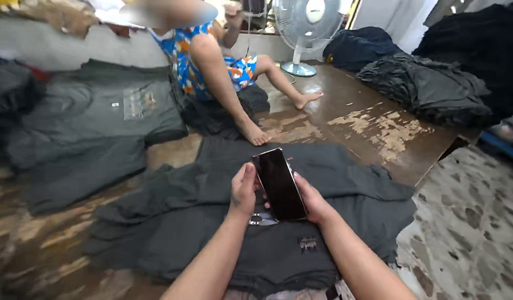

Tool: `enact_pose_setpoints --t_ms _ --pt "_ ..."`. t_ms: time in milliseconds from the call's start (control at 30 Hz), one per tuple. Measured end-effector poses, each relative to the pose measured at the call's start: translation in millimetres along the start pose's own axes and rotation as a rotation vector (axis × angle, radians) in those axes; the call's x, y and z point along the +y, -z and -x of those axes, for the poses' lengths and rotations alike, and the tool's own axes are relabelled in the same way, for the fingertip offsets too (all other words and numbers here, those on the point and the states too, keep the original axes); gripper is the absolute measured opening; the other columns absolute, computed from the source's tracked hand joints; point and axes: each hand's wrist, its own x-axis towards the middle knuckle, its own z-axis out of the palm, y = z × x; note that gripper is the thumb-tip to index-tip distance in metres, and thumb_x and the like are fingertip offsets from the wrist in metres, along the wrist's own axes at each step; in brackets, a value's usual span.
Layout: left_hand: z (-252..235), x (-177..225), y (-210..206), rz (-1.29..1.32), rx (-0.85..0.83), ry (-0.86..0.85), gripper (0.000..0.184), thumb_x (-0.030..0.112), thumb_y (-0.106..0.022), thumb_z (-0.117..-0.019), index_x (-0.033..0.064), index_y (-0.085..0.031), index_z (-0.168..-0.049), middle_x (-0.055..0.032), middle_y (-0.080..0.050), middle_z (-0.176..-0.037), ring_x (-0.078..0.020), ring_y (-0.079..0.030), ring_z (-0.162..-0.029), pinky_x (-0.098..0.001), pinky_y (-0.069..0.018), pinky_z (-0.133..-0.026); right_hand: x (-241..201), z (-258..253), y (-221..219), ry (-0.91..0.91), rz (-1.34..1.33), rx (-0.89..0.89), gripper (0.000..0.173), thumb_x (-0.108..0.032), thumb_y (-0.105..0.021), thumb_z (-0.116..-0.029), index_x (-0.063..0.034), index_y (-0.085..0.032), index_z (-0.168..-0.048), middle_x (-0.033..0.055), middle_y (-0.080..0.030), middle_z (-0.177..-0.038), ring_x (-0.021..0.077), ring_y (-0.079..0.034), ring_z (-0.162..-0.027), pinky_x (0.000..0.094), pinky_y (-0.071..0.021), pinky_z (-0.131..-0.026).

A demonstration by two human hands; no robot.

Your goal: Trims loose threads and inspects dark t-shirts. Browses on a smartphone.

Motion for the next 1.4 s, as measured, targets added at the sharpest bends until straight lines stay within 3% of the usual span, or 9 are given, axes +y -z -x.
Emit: enact_pose_setpoints --t_ms 200,433,600,767,867,967,1100,1300,1400 --pt "5.7 -25.6 12.6 0.017 -0.024 -0.007 0.046 0.042 -0.031 -0.1092 0.0105 -0.065 -0.110 0.0008 -0.072 -0.089 -0.0098 -0.071 -0.079 -0.0299 -0.0607 -0.074 10.3 0.0 10.4 0.002 0.010 -0.049 0.067 -0.057 -0.026 -0.1056 -0.0021 -0.051 -0.133 0.0134 -0.071 -0.120 0.0257 -0.070 -0.110 0.0441 -0.0586 -0.096" --pt "6.6 -22.8 11.9 0.058 -0.068 -0.022 0.049 0.040 -0.028 -0.1108 0.0093 -0.066 -0.112 -0.0001 -0.074 -0.091 -0.0100 -0.072 -0.081 -0.0305 -0.0617 -0.075 19.2 5.4 17.4 -0.009 0.014 -0.028 0.072 -0.066 -0.026 -0.1034 -0.0059 -0.053 -0.133 0.0141 -0.073 -0.117 0.0270 -0.072 -0.109 0.0444 -0.0596 -0.095" --pt "7.4 -20.5 11.3 0.036 -0.068 -0.039 0.048 0.042 -0.034 -0.1100 0.0074 -0.066 -0.114 -0.0017 -0.074 -0.093 -0.0103 -0.072 -0.082 -0.0312 -0.0617 -0.076 14.5 4.4 13.9 -0.009 0.062 -0.011 0.077 -0.069 -0.031 -0.1014 -0.0022 -0.048 -0.136 0.0138 -0.071 -0.119 0.0256 -0.071 -0.108 0.0436 -0.0597 -0.095" --pt "12.6 -14.1 6.9 -0.022 -0.001 -0.142 0.038 0.029 -0.037 -0.1104 0.0081 -0.068 -0.107 0.0039 -0.073 -0.091 -0.0032 -0.071 -0.086 -0.0265 -0.0603 -0.081 3.1 5.1 0.3 0.044 0.202 0.027 0.074 -0.068 -0.036 -0.1008 -0.0023 -0.055 -0.128 0.0028 -0.075 -0.109 0.0133 -0.073 -0.101 0.0361 -0.0610 -0.092" --pt "14.5 -11.7 8.8 -0.006 -0.107 -0.089 0.025 0.014 -0.049 -0.1007 0.0029 -0.065 -0.115 -0.0007 -0.074 -0.095 -0.0072 -0.071 -0.087 -0.0301 -0.0606 -0.082 3.5 6.0 1.8 0.060 0.227 0.053 0.064 -0.057 -0.029 -0.1066 -0.0022 -0.056 -0.126 0.0020 -0.075 -0.106 0.0112 -0.073 -0.099 0.0343 -0.0616 -0.091" --pt "17.3 -4.8 5.9 -0.035 -0.223 -0.024 0.042 0.009 -0.060 -0.0889 -0.0004 -0.055 -0.129 -0.0039 -0.073 -0.107 -0.0085 -0.070 -0.099 -0.0291 -0.0586 -0.090 1.7 7.7 0.0 0.038 0.193 0.155 0.058 -0.038 -0.013 -0.1099 0.0001 -0.053 -0.128 0.0051 -0.074 -0.105 0.0127 -0.072 -0.099 0.0351 -0.0607 -0.091" --pt "18.6 36.7 -13.6 -0.161 -0.137 0.180 0.035 -0.002 -0.052 -0.0894 -0.0082 -0.054 -0.124 -0.0057 -0.066 -0.102 -0.0021 -0.063 -0.095 -0.0208 -0.0507 -0.088 -5.8 8.1 -8.2 0.011 0.180 0.281 0.055 -0.030 -0.010 -0.1114 -0.0007 -0.054 -0.127 0.0039 -0.073 -0.102 0.0092 -0.070 -0.097 0.0318 -0.0595 -0.088" --pt "12.9 -2.6 3.8 -0.048 -0.241 0.075 0.039 0.007 -0.058 -0.0891 -0.0006 -0.054 -0.128 -0.0031 -0.072 -0.105 -0.0074 -0.069 -0.099 -0.0276 -0.0569 -0.091 -3.1 8.1 -5.8 -0.021 0.184 0.325 0.064 -0.037 -0.004 -0.1105 0.0027 -0.049 -0.134 0.0093 -0.070 -0.107 0.0127 -0.069 -0.099 0.0335 -0.0587 -0.089" --pt "13.3 -7.1 4.4 -0.012 -0.233 0.081 0.036 0.009 -0.053 -0.0961 0.0007 -0.053 -0.131 -0.0038 -0.072 -0.109 -0.0087 -0.069 -0.102 -0.0293 -0.0565 -0.093 -2.7 9.0 -4.5 -0.015 0.184 0.304 0.065 -0.036 -0.003 -0.1104 0.0025 -0.050 -0.134 0.0090 -0.070 -0.107 0.0124 -0.069 -0.099 0.0331 -0.0587 -0.089"
